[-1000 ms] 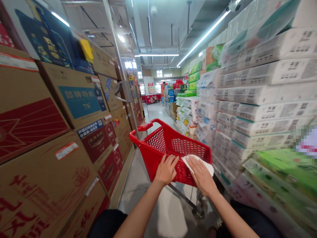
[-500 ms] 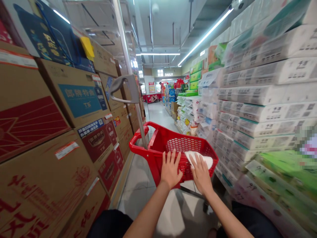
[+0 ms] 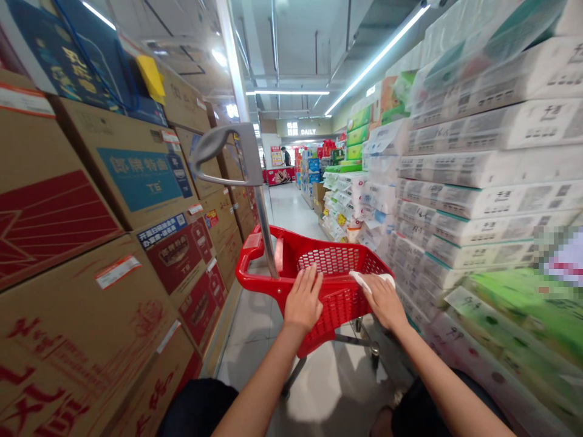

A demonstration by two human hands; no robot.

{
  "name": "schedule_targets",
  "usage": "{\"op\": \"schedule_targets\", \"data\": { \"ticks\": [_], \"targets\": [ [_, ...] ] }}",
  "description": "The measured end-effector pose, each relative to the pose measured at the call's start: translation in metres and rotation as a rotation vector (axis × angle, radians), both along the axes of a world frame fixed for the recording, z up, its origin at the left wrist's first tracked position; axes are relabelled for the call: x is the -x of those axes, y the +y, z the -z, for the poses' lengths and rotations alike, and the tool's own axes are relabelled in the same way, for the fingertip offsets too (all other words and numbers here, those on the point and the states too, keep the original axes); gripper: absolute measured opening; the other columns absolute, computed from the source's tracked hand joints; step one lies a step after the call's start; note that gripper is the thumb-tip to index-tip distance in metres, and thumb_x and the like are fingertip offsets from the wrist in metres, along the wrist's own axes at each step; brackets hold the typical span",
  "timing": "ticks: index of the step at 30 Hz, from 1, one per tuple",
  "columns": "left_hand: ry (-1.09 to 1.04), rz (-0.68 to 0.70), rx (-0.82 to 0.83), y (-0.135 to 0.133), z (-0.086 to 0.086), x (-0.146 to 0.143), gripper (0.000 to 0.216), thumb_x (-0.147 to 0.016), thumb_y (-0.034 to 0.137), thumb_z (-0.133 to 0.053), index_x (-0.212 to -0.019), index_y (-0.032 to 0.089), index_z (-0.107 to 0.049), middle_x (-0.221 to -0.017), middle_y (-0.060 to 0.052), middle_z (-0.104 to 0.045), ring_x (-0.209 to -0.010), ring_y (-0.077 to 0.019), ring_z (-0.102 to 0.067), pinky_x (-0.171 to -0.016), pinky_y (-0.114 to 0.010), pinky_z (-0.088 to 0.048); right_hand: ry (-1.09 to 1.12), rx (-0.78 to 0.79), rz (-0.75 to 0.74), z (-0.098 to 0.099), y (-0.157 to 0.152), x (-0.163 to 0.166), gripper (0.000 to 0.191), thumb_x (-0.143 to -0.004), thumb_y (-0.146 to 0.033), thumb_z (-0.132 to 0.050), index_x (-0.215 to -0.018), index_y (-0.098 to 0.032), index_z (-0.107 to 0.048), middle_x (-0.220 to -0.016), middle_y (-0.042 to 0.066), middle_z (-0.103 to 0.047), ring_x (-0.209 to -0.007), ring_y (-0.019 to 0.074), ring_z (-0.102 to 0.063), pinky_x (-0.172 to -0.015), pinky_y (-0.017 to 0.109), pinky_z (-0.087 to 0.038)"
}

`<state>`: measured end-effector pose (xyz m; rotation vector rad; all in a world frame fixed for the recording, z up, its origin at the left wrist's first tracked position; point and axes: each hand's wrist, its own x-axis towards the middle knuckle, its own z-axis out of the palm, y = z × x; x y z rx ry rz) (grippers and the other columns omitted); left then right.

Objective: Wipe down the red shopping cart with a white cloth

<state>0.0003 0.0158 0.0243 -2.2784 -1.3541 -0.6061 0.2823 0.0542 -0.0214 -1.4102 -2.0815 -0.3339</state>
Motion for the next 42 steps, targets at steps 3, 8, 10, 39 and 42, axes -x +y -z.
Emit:
{"op": "schedule_targets", "data": {
  "ticks": [3,8,10,39,42],
  "targets": [
    [0.014,-0.056,-0.01,0.001,-0.001,0.008,0.082,-0.08,0.025,-0.055,-0.156,0.013,-0.026,-0.162,-0.011,-0.027,-0.151,-0.0267,-0.022,-0.126,-0.048,-0.01,0.063,-0.019,0.011,0.005,0.008,0.0,0.048,-0.101,-0.037,-0.034,-0.145,-0.025,-0.05,-0.138,0.008,-0.06,-0.129,0.0273,-0.051,-0.11,0.051,-0.037],
    [0.005,-0.081,0.02,0.002,0.004,0.002,0.071,-0.084,0.031,-0.055,-0.15,0.013,-0.038,-0.151,-0.013,-0.047,-0.143,-0.029,-0.037,-0.126,-0.049,-0.01,0.185,-0.061,-0.019,0.003,-0.003,0.045,0.046,-0.102,-0.031,-0.031,-0.143,-0.025,-0.052,-0.137,0.007,-0.062,-0.132,0.0262,-0.049,-0.114,0.053,-0.032],
    [-0.005,-0.077,0.02,0.001,0.004,0.0,0.072,-0.083,0.03,-0.055,-0.151,0.011,-0.037,-0.152,-0.014,-0.045,-0.144,-0.0289,-0.036,-0.125,-0.047,-0.012,0.204,-0.044,-0.096,-0.002,-0.013,0.075,0.047,-0.103,-0.029,-0.03,-0.147,-0.026,-0.047,-0.143,0.005,-0.057,-0.137,0.0241,-0.046,-0.118,0.052,-0.028],
    [-0.017,-0.101,-0.007,-0.001,-0.008,0.004,0.087,-0.082,0.02,-0.052,-0.158,0.008,-0.011,-0.162,-0.015,-0.026,-0.148,-0.0238,-0.029,-0.123,-0.041,-0.02,0.209,-0.001,-0.351,-0.026,-0.033,0.137,0.05,-0.103,-0.024,-0.032,-0.153,-0.025,-0.036,-0.153,0.006,-0.045,-0.143,0.0216,-0.038,-0.119,0.051,-0.031],
    [0.005,-0.098,0.005,0.001,-0.008,0.01,0.088,-0.079,0.021,-0.055,-0.157,0.009,-0.015,-0.162,-0.014,-0.025,-0.147,-0.025,-0.031,-0.123,-0.043,-0.021,0.157,-0.009,-0.335,-0.02,-0.026,0.109,0.051,-0.103,-0.024,-0.032,-0.154,-0.029,-0.034,-0.15,0.004,-0.049,-0.14,0.0213,-0.043,-0.118,0.051,-0.033]
  ]
}}
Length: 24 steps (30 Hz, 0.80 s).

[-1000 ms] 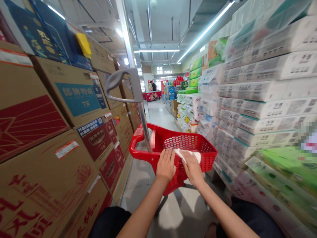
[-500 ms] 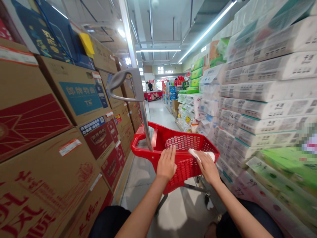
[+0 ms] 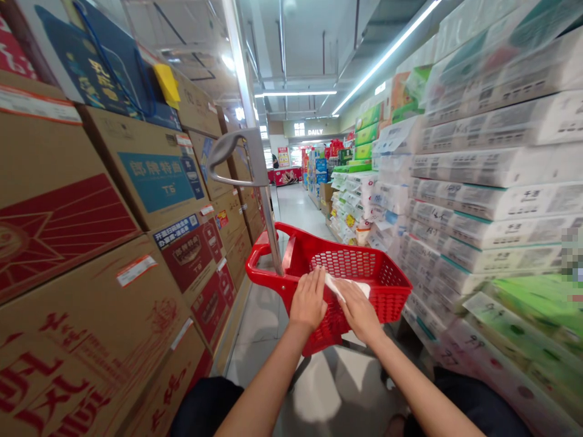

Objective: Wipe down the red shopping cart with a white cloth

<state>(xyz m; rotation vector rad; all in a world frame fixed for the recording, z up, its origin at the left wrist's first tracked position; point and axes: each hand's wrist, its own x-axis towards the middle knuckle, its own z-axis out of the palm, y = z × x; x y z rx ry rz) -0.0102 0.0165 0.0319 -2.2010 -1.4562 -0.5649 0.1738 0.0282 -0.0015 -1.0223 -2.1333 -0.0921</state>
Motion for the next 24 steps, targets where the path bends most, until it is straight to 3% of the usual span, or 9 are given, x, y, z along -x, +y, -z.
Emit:
{"op": "schedule_targets", "data": {
  "ticks": [7,11,15,21,24],
  "targets": [
    [0.043,0.035,0.026,0.002,0.005,0.004,0.069,-0.084,0.028,-0.059,-0.149,0.014,-0.04,-0.163,-0.014,-0.025,-0.146,-0.0281,-0.032,-0.123,-0.045,-0.02,-0.057,-0.024,0.187,0.027,0.015,-0.1,0.049,-0.103,-0.032,-0.034,-0.152,-0.028,-0.039,-0.146,0.004,-0.054,-0.136,0.024,-0.048,-0.116,0.051,-0.035],
    [0.042,0.047,0.028,0.001,0.007,0.0,0.069,-0.083,0.028,-0.061,-0.148,0.015,-0.041,-0.162,-0.013,-0.027,-0.147,-0.0276,-0.031,-0.123,-0.045,-0.02,-0.011,-0.026,0.281,0.036,0.02,-0.127,0.048,-0.103,-0.036,-0.034,-0.148,-0.024,-0.045,-0.143,0.007,-0.057,-0.133,0.0272,-0.05,-0.114,0.053,-0.037],
    [0.031,0.052,0.02,0.0,0.007,-0.006,0.069,-0.082,0.026,-0.061,-0.147,0.015,-0.042,-0.162,-0.014,-0.028,-0.147,-0.0276,-0.03,-0.123,-0.045,-0.021,0.032,-0.029,0.323,0.031,0.015,-0.099,0.047,-0.103,-0.034,-0.033,-0.147,-0.025,-0.047,-0.143,0.006,-0.056,-0.135,0.0294,-0.048,-0.114,0.056,-0.035],
    [0.012,0.049,0.025,0.001,0.004,-0.005,0.067,-0.082,0.023,-0.06,-0.147,0.017,-0.042,-0.162,-0.012,-0.028,-0.146,-0.0268,-0.032,-0.122,-0.046,-0.023,0.015,-0.032,0.119,0.013,-0.003,-0.013,0.052,-0.103,-0.026,-0.032,-0.155,-0.03,-0.031,-0.153,0.004,-0.046,-0.142,0.0245,-0.04,-0.117,0.055,-0.032],
    [0.018,0.051,0.019,0.002,0.003,0.001,0.072,-0.081,0.021,-0.061,-0.149,0.018,-0.039,-0.162,-0.011,-0.029,-0.146,-0.0261,-0.032,-0.122,-0.046,-0.023,0.003,-0.042,0.063,0.007,-0.006,0.0,0.054,-0.103,-0.025,-0.033,-0.156,-0.03,-0.028,-0.154,0.004,-0.045,-0.143,0.0232,-0.039,-0.118,0.053,-0.032]
  ]
}}
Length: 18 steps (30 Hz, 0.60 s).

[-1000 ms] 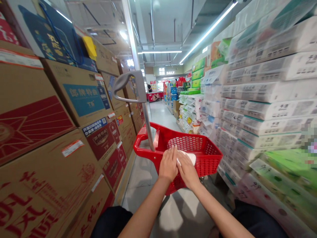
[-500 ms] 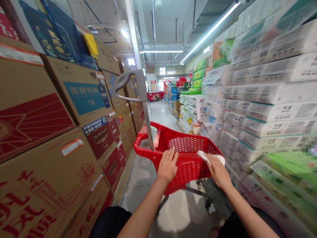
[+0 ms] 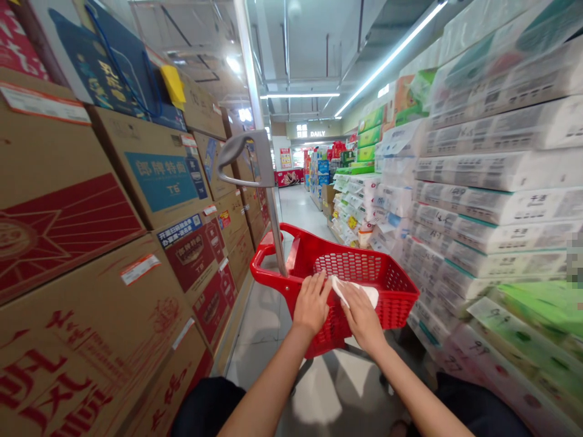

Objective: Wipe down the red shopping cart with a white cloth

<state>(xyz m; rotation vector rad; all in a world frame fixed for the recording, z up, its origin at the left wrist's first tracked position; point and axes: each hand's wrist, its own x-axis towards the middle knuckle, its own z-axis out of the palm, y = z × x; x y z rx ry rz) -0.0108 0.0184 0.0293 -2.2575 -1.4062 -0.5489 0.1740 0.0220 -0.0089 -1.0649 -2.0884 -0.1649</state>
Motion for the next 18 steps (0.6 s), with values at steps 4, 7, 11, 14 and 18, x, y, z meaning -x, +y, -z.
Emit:
{"op": "schedule_targets", "data": {
  "ticks": [4,7,11,14,18],
  "targets": [
    [0.015,0.025,0.015,0.002,0.002,0.009,0.068,-0.08,0.022,-0.062,-0.145,0.016,-0.045,-0.159,-0.011,-0.036,-0.145,-0.0262,-0.033,-0.123,-0.045,-0.022,-0.072,0.022,-0.015,0.0,0.004,-0.027,0.054,-0.103,-0.026,-0.032,-0.156,-0.031,-0.027,-0.153,0.002,-0.046,-0.141,0.0215,-0.042,-0.117,0.05,-0.035],
    [0.017,0.042,0.021,0.003,0.003,0.013,0.065,-0.081,0.023,-0.062,-0.144,0.016,-0.047,-0.156,-0.011,-0.041,-0.146,-0.0263,-0.033,-0.124,-0.044,-0.02,-0.093,0.025,0.05,0.006,0.009,-0.067,0.052,-0.103,-0.029,-0.033,-0.155,-0.03,-0.031,-0.149,0.003,-0.05,-0.137,0.0222,-0.046,-0.116,0.05,-0.035],
    [0.018,0.055,0.021,0.001,0.002,0.014,0.062,-0.084,0.027,-0.059,-0.144,0.015,-0.047,-0.157,-0.01,-0.039,-0.147,-0.0255,-0.03,-0.125,-0.044,-0.017,-0.081,0.032,0.163,0.017,0.017,-0.117,0.048,-0.103,-0.036,-0.035,-0.149,-0.026,-0.043,-0.141,0.006,-0.059,-0.131,0.025,-0.052,-0.114,0.051,-0.038],
    [0.012,0.052,0.02,-0.003,0.0,0.008,0.062,-0.085,0.03,-0.058,-0.144,0.016,-0.047,-0.159,-0.01,-0.036,-0.148,-0.0257,-0.028,-0.125,-0.045,-0.015,-0.037,0.023,0.235,0.018,0.017,-0.122,0.046,-0.102,-0.038,-0.034,-0.143,-0.024,-0.052,-0.133,0.008,-0.064,-0.124,0.0271,-0.058,-0.11,0.051,-0.042],
    [-0.028,0.022,0.01,-0.011,-0.001,-0.013,0.068,-0.084,0.035,-0.059,-0.149,0.02,-0.042,-0.159,-0.009,-0.035,-0.148,-0.0311,-0.026,-0.124,-0.053,-0.012,-0.037,0.001,0.211,0.01,0.009,-0.071,0.046,-0.103,-0.032,-0.032,-0.145,-0.026,-0.049,-0.136,0.008,-0.063,-0.126,0.0272,-0.056,-0.11,0.055,-0.04]
  ]
}}
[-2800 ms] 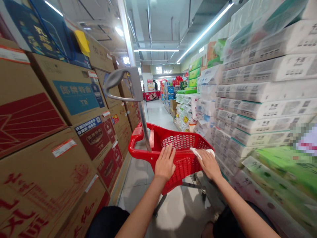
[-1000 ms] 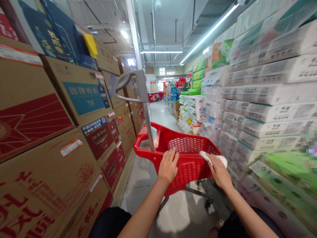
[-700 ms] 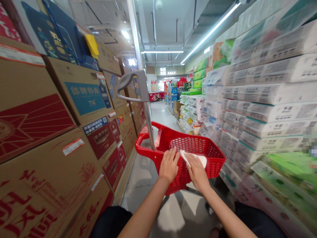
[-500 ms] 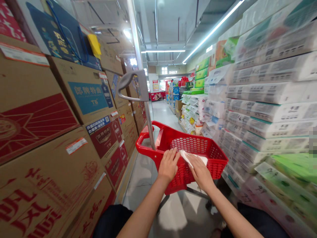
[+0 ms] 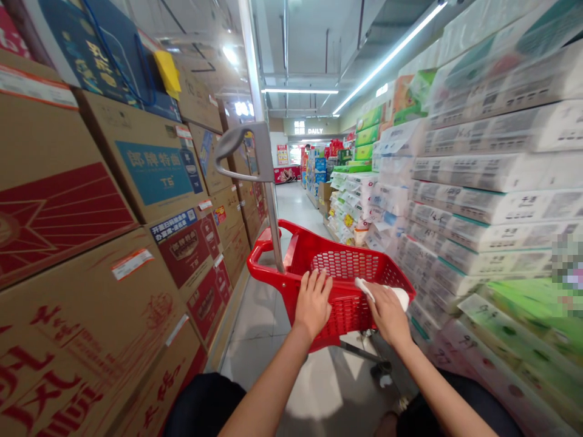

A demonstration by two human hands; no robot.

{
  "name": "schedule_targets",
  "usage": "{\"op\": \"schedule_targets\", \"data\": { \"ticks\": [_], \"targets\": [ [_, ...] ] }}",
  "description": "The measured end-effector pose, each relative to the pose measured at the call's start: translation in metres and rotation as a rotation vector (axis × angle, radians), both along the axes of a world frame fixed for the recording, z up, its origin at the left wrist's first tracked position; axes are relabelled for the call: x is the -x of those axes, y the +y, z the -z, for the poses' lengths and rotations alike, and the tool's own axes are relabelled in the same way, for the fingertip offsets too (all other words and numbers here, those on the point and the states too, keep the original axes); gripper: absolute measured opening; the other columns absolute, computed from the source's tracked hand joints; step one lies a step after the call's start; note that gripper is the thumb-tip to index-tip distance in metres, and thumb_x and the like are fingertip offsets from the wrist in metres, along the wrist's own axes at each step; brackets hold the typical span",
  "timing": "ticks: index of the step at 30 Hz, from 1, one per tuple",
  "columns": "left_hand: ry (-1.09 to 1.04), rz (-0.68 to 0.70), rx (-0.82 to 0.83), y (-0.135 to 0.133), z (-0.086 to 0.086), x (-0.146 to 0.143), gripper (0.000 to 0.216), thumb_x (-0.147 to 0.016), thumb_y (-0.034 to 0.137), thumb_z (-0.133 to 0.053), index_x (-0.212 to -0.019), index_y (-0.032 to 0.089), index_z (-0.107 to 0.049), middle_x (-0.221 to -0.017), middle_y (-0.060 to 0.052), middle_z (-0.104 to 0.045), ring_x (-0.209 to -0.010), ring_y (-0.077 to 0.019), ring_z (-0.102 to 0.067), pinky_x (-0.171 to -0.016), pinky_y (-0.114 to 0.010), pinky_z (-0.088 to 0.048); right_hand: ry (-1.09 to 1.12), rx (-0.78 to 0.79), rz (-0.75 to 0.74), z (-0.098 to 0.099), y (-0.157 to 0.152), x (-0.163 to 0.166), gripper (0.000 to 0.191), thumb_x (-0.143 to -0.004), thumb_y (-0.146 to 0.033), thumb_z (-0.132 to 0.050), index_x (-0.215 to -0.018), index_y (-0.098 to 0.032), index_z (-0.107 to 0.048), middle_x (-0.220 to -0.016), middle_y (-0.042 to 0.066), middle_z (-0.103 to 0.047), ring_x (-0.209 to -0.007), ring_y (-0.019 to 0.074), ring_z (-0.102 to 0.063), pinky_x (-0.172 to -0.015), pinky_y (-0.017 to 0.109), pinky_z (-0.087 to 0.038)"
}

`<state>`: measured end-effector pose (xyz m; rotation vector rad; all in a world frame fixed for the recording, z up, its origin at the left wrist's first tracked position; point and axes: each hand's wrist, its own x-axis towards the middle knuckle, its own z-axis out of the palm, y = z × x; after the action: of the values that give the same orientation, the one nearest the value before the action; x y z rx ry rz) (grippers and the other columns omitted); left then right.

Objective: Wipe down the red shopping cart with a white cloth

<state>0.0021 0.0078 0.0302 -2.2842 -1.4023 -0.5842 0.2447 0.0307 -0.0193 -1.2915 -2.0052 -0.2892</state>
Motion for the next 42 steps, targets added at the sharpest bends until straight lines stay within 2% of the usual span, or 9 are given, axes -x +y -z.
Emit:
{"op": "schedule_targets", "data": {
  "ticks": [3,6,14,18,22,27,32,38,42],
  "targets": [
    [-0.003,-0.019,-0.01,-0.006,0.002,-0.015,0.08,-0.083,0.035,-0.061,-0.155,0.019,-0.031,-0.161,-0.007,-0.031,-0.149,-0.0357,-0.02,-0.124,-0.056,-0.009,0.0,-0.005,-0.072,-0.006,-0.007,0.044,0.05,-0.102,-0.027,-0.032,-0.151,-0.025,-0.04,-0.145,0.008,-0.055,-0.134,0.0263,-0.05,-0.114,0.055,-0.035],
    [0.044,-0.007,-0.012,-0.007,0.004,-0.014,0.086,-0.082,0.034,-0.062,-0.157,0.018,-0.023,-0.163,-0.006,-0.026,-0.151,-0.0363,-0.012,-0.124,-0.057,-0.008,-0.015,0.007,-0.126,-0.01,-0.01,0.053,0.05,-0.102,-0.025,-0.034,-0.152,-0.024,-0.038,-0.146,0.007,-0.054,-0.135,0.0246,-0.048,-0.115,0.052,-0.036],
    [0.077,0.058,0.021,0.002,0.001,0.02,0.073,-0.083,0.032,-0.061,-0.152,0.021,-0.038,-0.162,-0.003,-0.03,-0.153,-0.0321,-0.006,-0.126,-0.055,-0.005,-0.034,0.035,-0.047,0.002,-0.003,-0.045,0.044,-0.103,-0.036,-0.035,-0.141,-0.024,-0.053,-0.132,0.007,-0.065,-0.121,0.0243,-0.059,-0.111,0.05,-0.041],
    [0.013,0.06,0.01,0.004,-0.003,0.026,0.065,-0.087,0.038,-0.059,-0.149,0.024,-0.043,-0.163,-0.001,-0.028,-0.153,-0.0301,-0.008,-0.126,-0.053,-0.007,0.011,0.047,0.037,0.014,-0.009,-0.066,0.045,-0.103,-0.04,-0.034,-0.139,-0.024,-0.055,-0.129,0.007,-0.066,-0.12,0.0259,-0.06,-0.108,0.049,-0.044],
    [-0.115,-0.025,-0.025,0.01,0.003,0.026,0.063,-0.094,0.047,-0.05,-0.152,0.025,-0.038,-0.165,-0.002,-0.022,-0.153,-0.0289,-0.008,-0.126,-0.053,-0.01,0.025,0.011,0.06,0.017,-0.026,-0.047,0.047,-0.102,-0.036,-0.035,-0.146,-0.025,-0.048,-0.131,0.007,-0.065,-0.12,0.0278,-0.059,-0.108,0.051,-0.043],
    [-0.272,-0.159,-0.026,0.018,0.027,0.012,0.081,-0.096,0.056,-0.042,-0.157,0.009,-0.017,-0.164,-0.017,-0.016,-0.153,-0.0315,-0.009,-0.123,-0.056,-0.016,-0.017,0.0,0.001,0.01,-0.057,-0.005,0.057,-0.1,-0.028,-0.038,-0.156,-0.029,-0.028,-0.146,0.005,-0.054,-0.123,0.0276,-0.057,-0.107,0.05,-0.045],
    [-0.267,-0.173,0.033,0.004,0.048,-0.015,0.083,-0.093,0.064,-0.043,-0.156,0.013,-0.026,-0.164,-0.02,-0.012,-0.151,-0.0417,-0.003,-0.119,-0.063,-0.018,-0.079,0.091,-0.15,0.003,-0.08,0.022,0.058,-0.101,-0.024,-0.039,-0.157,-0.027,-0.027,-0.148,0.006,-0.052,-0.131,0.0252,-0.054,-0.109,0.047,-0.047],
    [-0.289,-0.188,0.042,-0.01,0.052,0.008,0.081,-0.09,0.063,-0.049,-0.155,0.019,-0.03,-0.165,-0.015,-0.013,-0.152,-0.0396,-0.005,-0.12,-0.063,-0.017,-0.114,0.184,-0.391,-0.002,-0.074,-0.001,0.047,-0.101,-0.028,-0.041,-0.148,-0.026,-0.046,-0.142,0.007,-0.058,-0.13,0.0237,-0.055,-0.113,0.045,-0.045],
    [-0.29,-0.172,0.05,-0.006,0.053,0.028,0.079,-0.087,0.057,-0.058,-0.154,0.023,-0.033,-0.166,-0.011,-0.013,-0.152,-0.0397,-0.005,-0.12,-0.062,-0.019,-0.093,0.163,-0.351,0.003,-0.051,-0.021,0.043,-0.102,-0.029,-0.041,-0.143,-0.029,-0.052,-0.141,0.004,-0.059,-0.133,0.0226,-0.052,-0.116,0.048,-0.04]
  ]
}}
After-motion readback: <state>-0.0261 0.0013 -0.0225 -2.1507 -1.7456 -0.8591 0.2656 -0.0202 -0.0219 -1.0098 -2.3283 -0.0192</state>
